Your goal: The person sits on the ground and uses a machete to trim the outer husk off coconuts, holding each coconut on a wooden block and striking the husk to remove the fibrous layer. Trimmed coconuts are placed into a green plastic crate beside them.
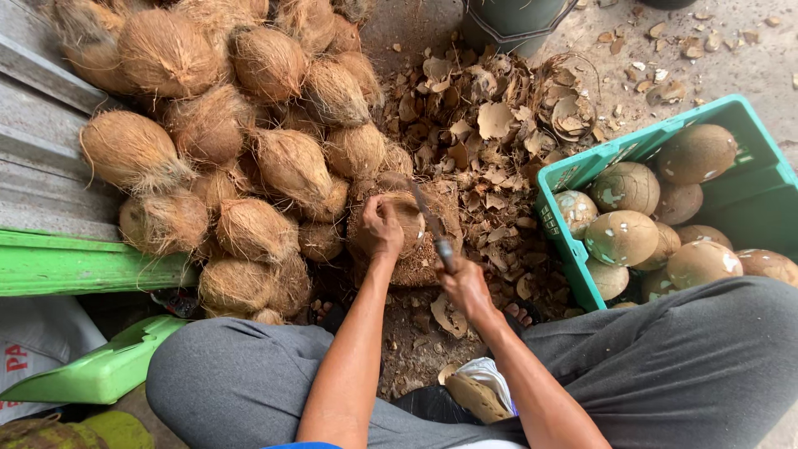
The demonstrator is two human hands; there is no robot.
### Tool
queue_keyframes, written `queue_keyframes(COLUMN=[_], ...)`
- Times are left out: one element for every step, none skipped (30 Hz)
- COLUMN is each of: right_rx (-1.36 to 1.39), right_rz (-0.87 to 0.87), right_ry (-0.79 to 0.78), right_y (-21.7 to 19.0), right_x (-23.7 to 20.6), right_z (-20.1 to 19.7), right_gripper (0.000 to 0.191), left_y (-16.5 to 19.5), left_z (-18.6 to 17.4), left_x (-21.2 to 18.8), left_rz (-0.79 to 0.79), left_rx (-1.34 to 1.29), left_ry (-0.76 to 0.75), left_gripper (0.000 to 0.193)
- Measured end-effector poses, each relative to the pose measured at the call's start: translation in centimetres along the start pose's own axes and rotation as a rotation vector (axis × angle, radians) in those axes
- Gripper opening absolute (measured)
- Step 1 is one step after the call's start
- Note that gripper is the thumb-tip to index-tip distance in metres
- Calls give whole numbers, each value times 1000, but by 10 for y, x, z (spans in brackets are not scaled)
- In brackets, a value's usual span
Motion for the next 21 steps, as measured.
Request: queue_keyframes(right_rx=[-80,-68,-59,-59,-42,-15,13,21,31,40,20,-3,-22,-10,2,14,116,218,320,235,151], right_rz=[182,125,67,3,-54,-91,-133,-134,-146,-145,-151,-152,-159,-160,-167,-180,-199,-200,-190,-176,-189], right_ry=[-78,-50,-21,7,26,41,59,80,110,139,142,137,137,123,111,105,86,58,27,51,83], right_y=[10,5,0,-7,-14,-19,-24,-27,-31,-33,-35,-36,-37,-37,-37,-37,-37,-35,-32,-29,-29], right_x=[1,2,2,2,3,2,0,-2,-2,-4,-5,-7,-9,-10,-12,-13,-14,-15,-16,-19,-19], right_z=[4,2,-3,-9,-16,-21,-26,-30,-34,-37,-38,-38,-39,-39,-39,-40,-41,-41,-39,-38,-37], right_gripper=[6,9,12,16,18,23,28,31,35,40,40,40,40,37,35,33,29,26,23,21,21], left_y=[1,2,3,4,5,6,9,13,20,27,33,27,21,16,20,23,24,19,13,6,0], left_z=[0,0,1,0,0,1,1,-1,-7,-13,-19,-21,-23,-23,-29,-33,-36,-28,-20,-12,-9], left_x=[-1,-1,-2,-2,-3,-3,-4,-4,-4,-4,-5,-5,-8,-11,-11,-9,-9,-10,-11,-10,-7], left_rz=[10,24,29,31,20,-3,-22,-22,26,66,92,-74,-233,-380,-307,-226,-155,-170,-179,-182,-159], left_rx=[-20,-36,-44,-59,-69,-112,-156,-213,-87,44,184,52,-82,-222,-291,-363,-428,-386,-349,-314,-263], left_ry=[-1,-6,-9,-4,-4,-32,-57,-66,-30,-1,23,-43,-106,-168,-136,-103,-75,-168,-247,-275,-218], left_gripper=[35,37,37,37,37,40,43,46,52,62,74,78,81,86,83,81,79,76,72,69,65])
Point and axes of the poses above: each hand's wrist, its own x-axis towards the middle knuckle, its own z-axis out of the palm, y = z × x, the point moved 6 cm from there along x, towards the middle knuckle, and after that the axes turned 8 degrees about -x, right-handed, at the moved point
